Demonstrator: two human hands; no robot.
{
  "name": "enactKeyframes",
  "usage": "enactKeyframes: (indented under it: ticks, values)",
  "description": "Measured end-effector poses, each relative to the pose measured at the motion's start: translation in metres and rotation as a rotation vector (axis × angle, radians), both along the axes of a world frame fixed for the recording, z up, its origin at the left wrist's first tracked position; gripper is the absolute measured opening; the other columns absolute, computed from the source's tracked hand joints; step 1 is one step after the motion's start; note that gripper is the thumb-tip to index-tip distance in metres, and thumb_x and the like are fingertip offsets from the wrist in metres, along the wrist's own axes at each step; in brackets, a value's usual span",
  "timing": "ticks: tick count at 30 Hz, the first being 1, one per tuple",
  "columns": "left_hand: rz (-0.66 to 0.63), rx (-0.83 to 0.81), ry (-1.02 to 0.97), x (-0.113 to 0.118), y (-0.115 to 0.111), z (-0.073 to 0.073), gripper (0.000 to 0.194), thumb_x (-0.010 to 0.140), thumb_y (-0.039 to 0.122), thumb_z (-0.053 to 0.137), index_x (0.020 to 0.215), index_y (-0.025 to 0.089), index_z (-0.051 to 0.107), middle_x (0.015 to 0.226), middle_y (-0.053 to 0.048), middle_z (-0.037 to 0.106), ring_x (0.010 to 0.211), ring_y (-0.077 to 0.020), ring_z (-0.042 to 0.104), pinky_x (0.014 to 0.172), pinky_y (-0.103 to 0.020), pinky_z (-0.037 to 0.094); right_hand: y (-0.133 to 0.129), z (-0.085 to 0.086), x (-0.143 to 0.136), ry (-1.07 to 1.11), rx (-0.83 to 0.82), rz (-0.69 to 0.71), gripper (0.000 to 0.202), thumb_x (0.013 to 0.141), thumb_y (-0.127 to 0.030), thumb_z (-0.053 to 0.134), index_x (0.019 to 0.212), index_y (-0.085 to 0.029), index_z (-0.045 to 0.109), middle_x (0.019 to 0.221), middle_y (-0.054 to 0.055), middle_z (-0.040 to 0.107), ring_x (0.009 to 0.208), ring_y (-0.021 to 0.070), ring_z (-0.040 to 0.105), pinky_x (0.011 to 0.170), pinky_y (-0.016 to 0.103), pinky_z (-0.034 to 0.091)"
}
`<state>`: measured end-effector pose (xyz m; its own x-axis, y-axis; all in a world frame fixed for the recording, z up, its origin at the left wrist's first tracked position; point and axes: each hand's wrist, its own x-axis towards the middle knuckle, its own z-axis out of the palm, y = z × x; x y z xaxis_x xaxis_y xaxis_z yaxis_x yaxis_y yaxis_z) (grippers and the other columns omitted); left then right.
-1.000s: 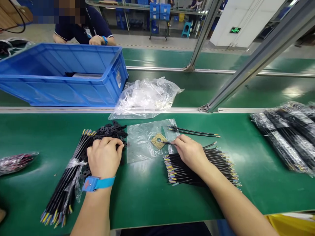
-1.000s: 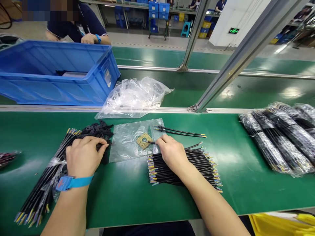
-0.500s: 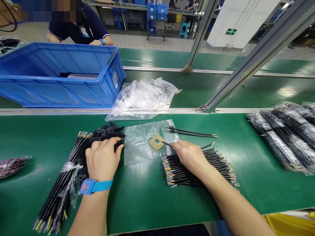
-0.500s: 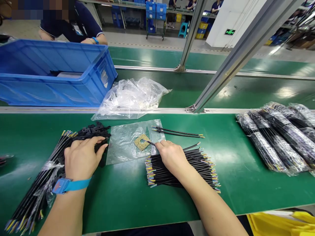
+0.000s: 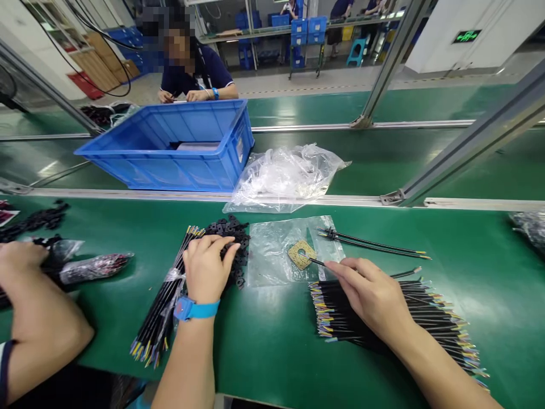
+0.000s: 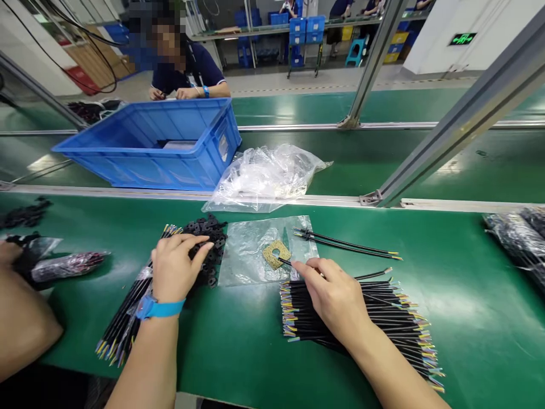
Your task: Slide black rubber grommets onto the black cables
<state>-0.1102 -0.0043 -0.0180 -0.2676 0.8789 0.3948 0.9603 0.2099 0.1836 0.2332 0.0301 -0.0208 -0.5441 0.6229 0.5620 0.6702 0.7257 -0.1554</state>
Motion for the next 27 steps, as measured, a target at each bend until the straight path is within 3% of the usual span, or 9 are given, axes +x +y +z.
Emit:
enactKeyframes:
  ticks: [4, 10, 14, 17, 22, 25, 27]
  values:
    - [-0.035, -0.057, 0.053, 0.014, 0.008, -0.009, 0.020, 0.096, 0.036, 0.068, 0.103, 0.026, 0.083, 0.110, -0.013, 0.077, 0.104, -0.0358, 0.059, 0.081, -0.045, 0.039, -0.005, 0.006, -0.003, 0.053, 0.016, 0.031, 0.031, 0.105, -0.009, 0.053, 0.118, -0.023, 0.078, 0.091, 0.005, 0.075, 0.077, 0.0123, 0.068, 0.067, 0.020, 0.054]
    - [-0.130, -0.073, 0.029, 0.015, 0.019, -0.013, 0.015, 0.095, 0.027, 0.065, 0.089, 0.025, 0.078, 0.096, -0.011, 0.081, 0.101, -0.0354, 0.061, 0.083, -0.046, 0.038, -0.014, 0.012, -0.005, 0.179, 0.040, 0.082, 0.033, 0.101, -0.005, 0.059, 0.123, -0.023, 0.076, 0.092, 0.005, 0.075, 0.076, 0.0132, 0.065, 0.072, 0.024, 0.056]
    - [-0.129, -0.074, -0.025, 0.016, 0.017, -0.007, 0.024, 0.098, 0.025, 0.057, 0.103, 0.026, 0.080, 0.092, -0.012, 0.078, 0.097, -0.0350, 0.063, 0.084, -0.047, 0.042, -0.018, 0.017, -0.004, 0.232, 0.079, 0.124, 0.039, 0.097, -0.002, 0.060, 0.127, -0.023, 0.074, 0.093, 0.005, 0.073, 0.077, 0.0141, 0.065, 0.071, 0.025, 0.057]
    - [-0.108, 0.083, -0.247, 0.015, 0.014, -0.004, 0.030, 0.101, 0.033, 0.053, 0.113, 0.027, 0.080, 0.102, -0.011, 0.074, 0.095, -0.0287, 0.067, 0.089, -0.045, 0.049, -0.019, 0.021, -0.005, 0.269, 0.069, 0.127, 0.041, 0.098, -0.003, 0.061, 0.131, -0.024, 0.072, 0.093, 0.005, 0.074, 0.075, 0.0137, 0.066, 0.070, 0.025, 0.057]
    - [-0.091, 0.312, -0.961, 0.022, 0.010, -0.009, 0.031, 0.086, 0.045, 0.074, 0.106, 0.022, 0.070, 0.096, -0.004, 0.072, 0.087, -0.0200, 0.073, 0.086, -0.035, 0.060, -0.020, 0.024, -0.007, 0.308, 0.041, 0.114, 0.038, 0.099, -0.005, 0.062, 0.131, -0.022, 0.071, 0.092, 0.005, 0.074, 0.073, 0.0132, 0.066, 0.068, 0.024, 0.057]
    - [-0.093, 0.367, -1.101, 0.038, 0.008, -0.010, 0.030, 0.080, 0.043, 0.082, 0.096, 0.023, 0.068, 0.089, -0.002, 0.072, 0.082, -0.0183, 0.072, 0.080, -0.033, 0.062, -0.021, 0.026, -0.007, 0.301, 0.050, 0.108, 0.033, 0.100, -0.006, 0.060, 0.127, -0.020, 0.072, 0.091, 0.005, 0.074, 0.073, 0.0131, 0.065, 0.068, 0.024, 0.056]
    - [-0.149, 0.309, -1.172, 0.052, 0.003, -0.009, 0.031, 0.079, 0.046, 0.084, 0.095, 0.023, 0.070, 0.094, -0.005, 0.077, 0.081, -0.0196, 0.073, 0.079, -0.035, 0.063, -0.021, 0.026, -0.006, 0.295, 0.054, 0.106, 0.029, 0.101, -0.005, 0.060, 0.124, -0.019, 0.072, 0.091, 0.006, 0.074, 0.074, 0.0131, 0.065, 0.068, 0.024, 0.056]
